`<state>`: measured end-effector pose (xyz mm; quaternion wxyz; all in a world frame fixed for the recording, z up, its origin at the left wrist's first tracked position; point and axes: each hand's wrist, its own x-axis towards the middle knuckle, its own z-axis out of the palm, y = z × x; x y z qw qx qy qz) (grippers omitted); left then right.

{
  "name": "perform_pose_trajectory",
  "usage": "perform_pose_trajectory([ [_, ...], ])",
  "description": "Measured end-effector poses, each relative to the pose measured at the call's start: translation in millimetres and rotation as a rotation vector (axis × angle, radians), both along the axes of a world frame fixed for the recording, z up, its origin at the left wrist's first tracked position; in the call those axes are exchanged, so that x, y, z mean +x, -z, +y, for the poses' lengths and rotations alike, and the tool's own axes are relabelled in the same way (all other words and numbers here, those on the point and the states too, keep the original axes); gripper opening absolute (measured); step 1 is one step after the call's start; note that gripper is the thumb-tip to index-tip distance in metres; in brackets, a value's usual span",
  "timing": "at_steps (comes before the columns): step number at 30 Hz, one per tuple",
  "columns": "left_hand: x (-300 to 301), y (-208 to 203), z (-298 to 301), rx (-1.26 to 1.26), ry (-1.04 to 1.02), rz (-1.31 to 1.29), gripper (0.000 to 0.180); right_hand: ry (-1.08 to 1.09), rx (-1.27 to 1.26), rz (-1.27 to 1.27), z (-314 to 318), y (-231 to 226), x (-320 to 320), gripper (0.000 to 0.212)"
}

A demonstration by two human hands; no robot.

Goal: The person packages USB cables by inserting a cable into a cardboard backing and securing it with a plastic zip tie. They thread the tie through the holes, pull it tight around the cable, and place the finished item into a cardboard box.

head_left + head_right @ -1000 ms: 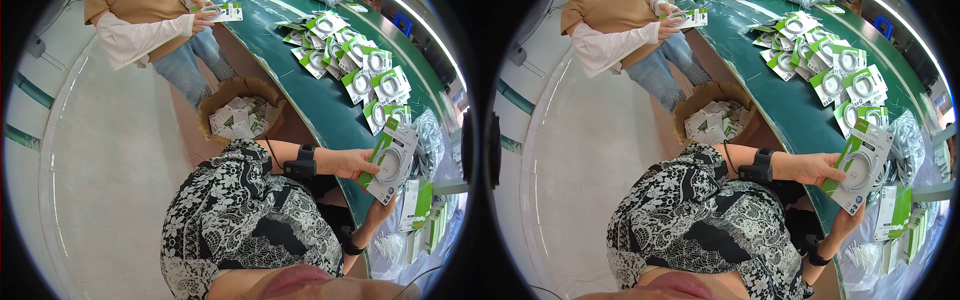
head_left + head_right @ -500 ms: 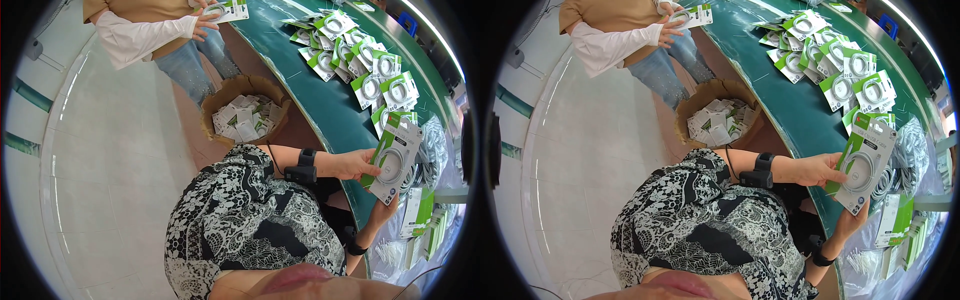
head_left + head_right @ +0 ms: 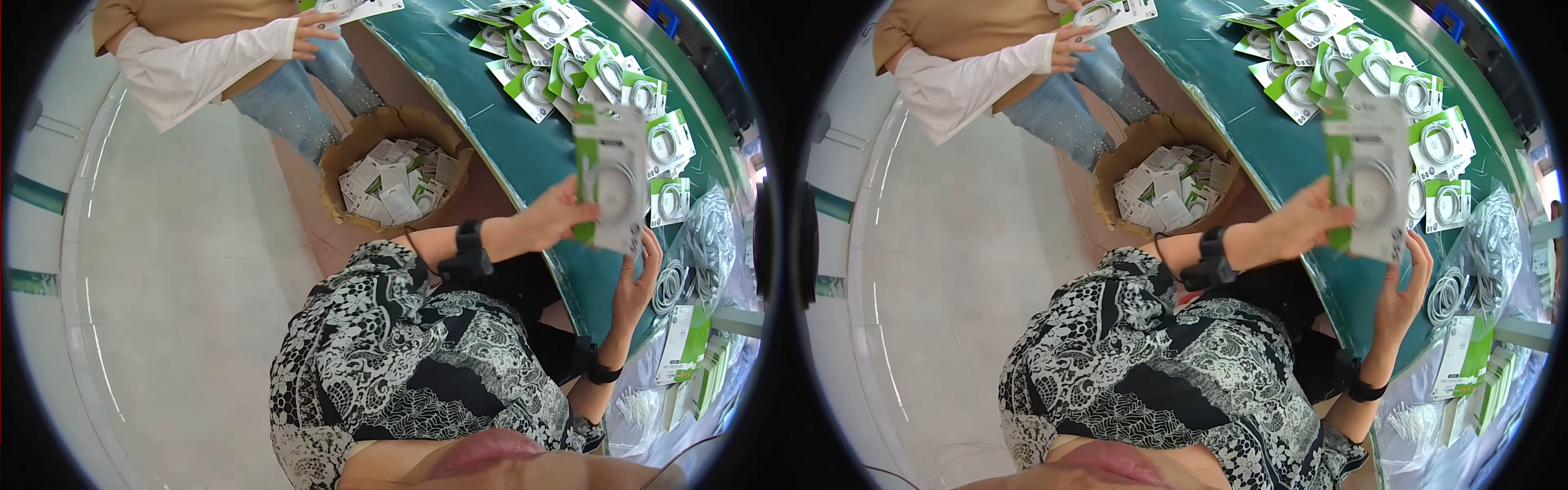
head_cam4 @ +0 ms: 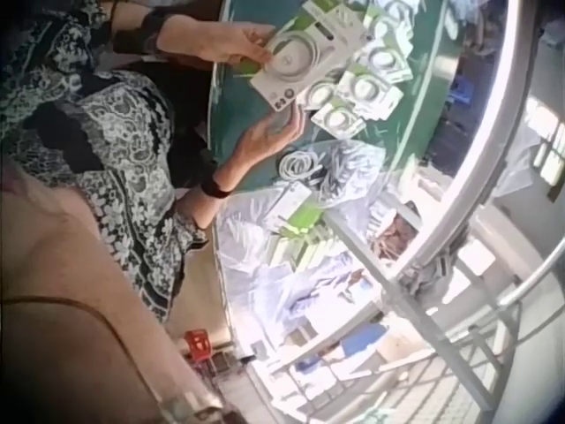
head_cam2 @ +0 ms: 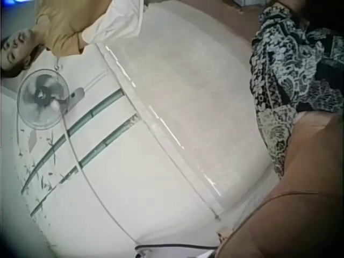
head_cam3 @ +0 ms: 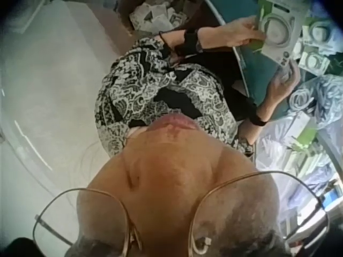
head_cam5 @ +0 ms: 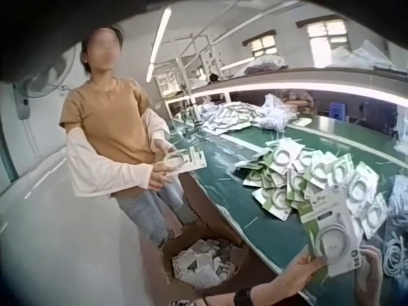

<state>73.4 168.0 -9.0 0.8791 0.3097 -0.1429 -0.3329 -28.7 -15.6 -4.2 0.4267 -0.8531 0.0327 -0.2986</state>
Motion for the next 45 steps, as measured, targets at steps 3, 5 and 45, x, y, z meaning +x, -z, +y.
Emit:
perform_pose_trajectory([
  [3,31,11,30,0.092,-0.175,-0.111,0.046,-0.001,0.111,0.029,10,-8,24,0.025],
  [5,47,16,40,0.112,-0.207,-0.108,0.045,-0.065,0.283,0.103,14,-8,38,0.025],
  [45,64,65,83,0.464,-0.657,-0.2,0.052,-0.532,0.55,0.189,118,34,142,0.034],
])
